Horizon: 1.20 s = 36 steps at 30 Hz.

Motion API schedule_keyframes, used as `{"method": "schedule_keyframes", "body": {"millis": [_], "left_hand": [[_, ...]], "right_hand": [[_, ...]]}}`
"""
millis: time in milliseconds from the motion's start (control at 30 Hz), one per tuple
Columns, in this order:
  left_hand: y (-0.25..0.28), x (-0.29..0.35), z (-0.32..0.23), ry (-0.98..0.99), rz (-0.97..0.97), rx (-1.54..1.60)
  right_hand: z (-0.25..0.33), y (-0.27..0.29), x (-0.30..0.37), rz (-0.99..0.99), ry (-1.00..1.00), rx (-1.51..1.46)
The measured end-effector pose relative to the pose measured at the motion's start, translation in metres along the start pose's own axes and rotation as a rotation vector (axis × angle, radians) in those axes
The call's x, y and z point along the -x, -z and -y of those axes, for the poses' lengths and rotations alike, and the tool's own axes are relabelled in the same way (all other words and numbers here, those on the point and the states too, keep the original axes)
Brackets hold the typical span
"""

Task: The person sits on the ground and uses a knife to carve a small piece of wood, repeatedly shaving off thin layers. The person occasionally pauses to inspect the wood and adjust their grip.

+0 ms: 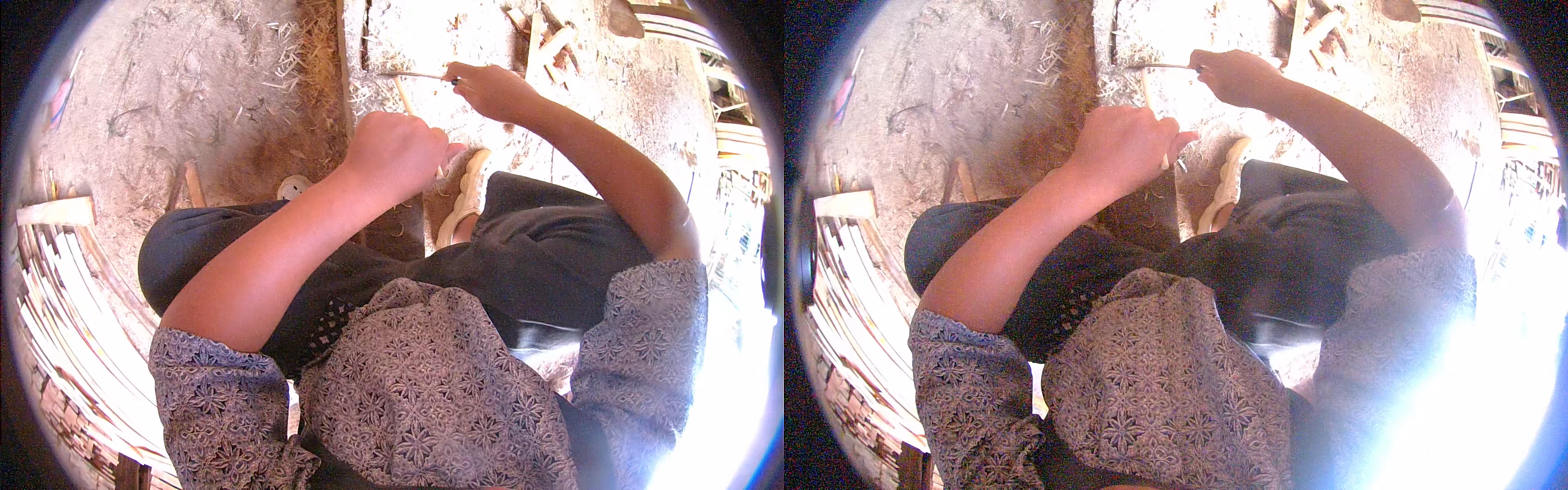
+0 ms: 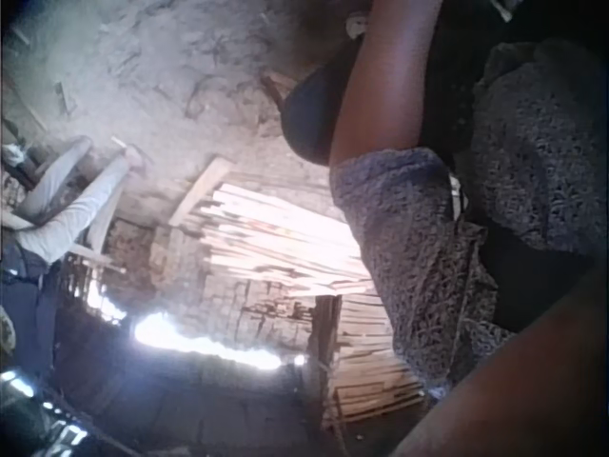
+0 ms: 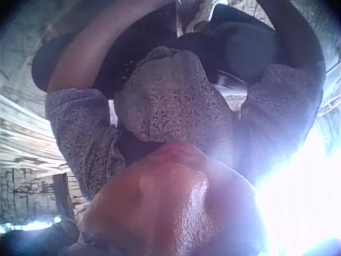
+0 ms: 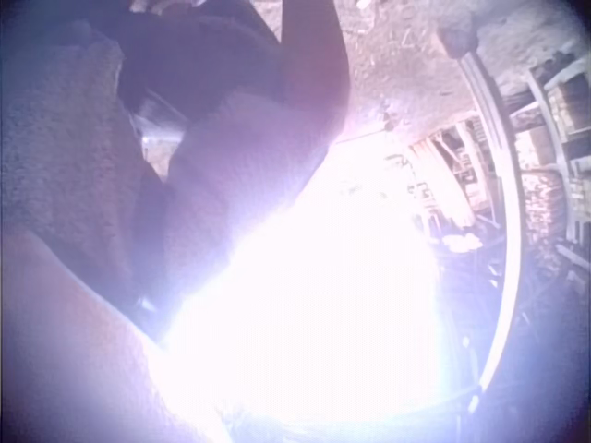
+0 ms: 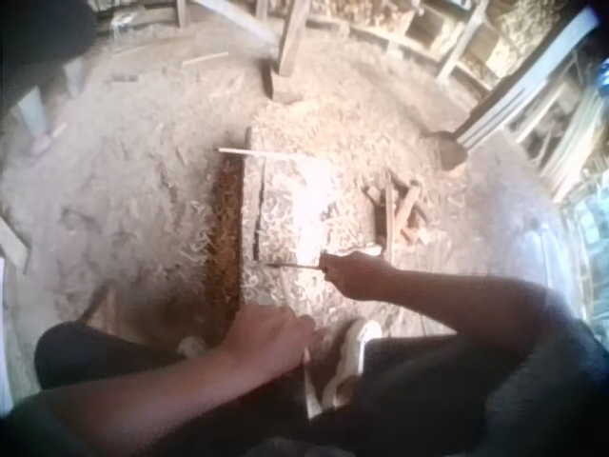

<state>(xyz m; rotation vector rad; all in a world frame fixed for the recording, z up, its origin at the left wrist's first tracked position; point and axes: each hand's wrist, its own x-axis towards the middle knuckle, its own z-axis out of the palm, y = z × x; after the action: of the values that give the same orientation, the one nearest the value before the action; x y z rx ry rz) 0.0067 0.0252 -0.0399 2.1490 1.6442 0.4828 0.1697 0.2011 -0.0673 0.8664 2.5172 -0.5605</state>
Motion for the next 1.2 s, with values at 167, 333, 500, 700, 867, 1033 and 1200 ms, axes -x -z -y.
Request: {"method": "schedule_keyframes", "body": {"millis": [167, 333, 500, 700, 867, 1033, 1200], "left_hand": [[0.001, 0.003, 0.001, 0.005, 0.064, -0.016], [0.001, 0.003, 0.001, 0.013, 0.087, -0.042], [-0.005, -0.002, 0.001, -0.036, 0.024, -0.034], [0.004, 0.001, 0.001, 0.022, 0.089, 0.003], [0.0, 0.006, -0.001, 0.035, 0.124, -0.007], [0.001, 0.004, 0.001, 0.026, 0.112, -0.006], [-0.001, 0.002, 0.0, 0.015, 0.101, -0.001]], "right_hand": [[-0.003, 0.004, 0.025, -0.029, 0.0, -0.205], [0.007, 0.016, 0.046, 0.014, -0.017, -0.169], [-0.015, -0.014, 0.021, -0.08, 0.204, 0.127], [-0.004, -0.003, 0.004, 0.009, -0.043, -0.04], [-0.004, 0.003, 0.025, 0.039, -0.107, -0.218], [-0.001, 0.017, 0.047, 0.009, 0.003, -0.214], [0.003, 0.015, 0.038, -0.033, 0.033, -0.13]]}}
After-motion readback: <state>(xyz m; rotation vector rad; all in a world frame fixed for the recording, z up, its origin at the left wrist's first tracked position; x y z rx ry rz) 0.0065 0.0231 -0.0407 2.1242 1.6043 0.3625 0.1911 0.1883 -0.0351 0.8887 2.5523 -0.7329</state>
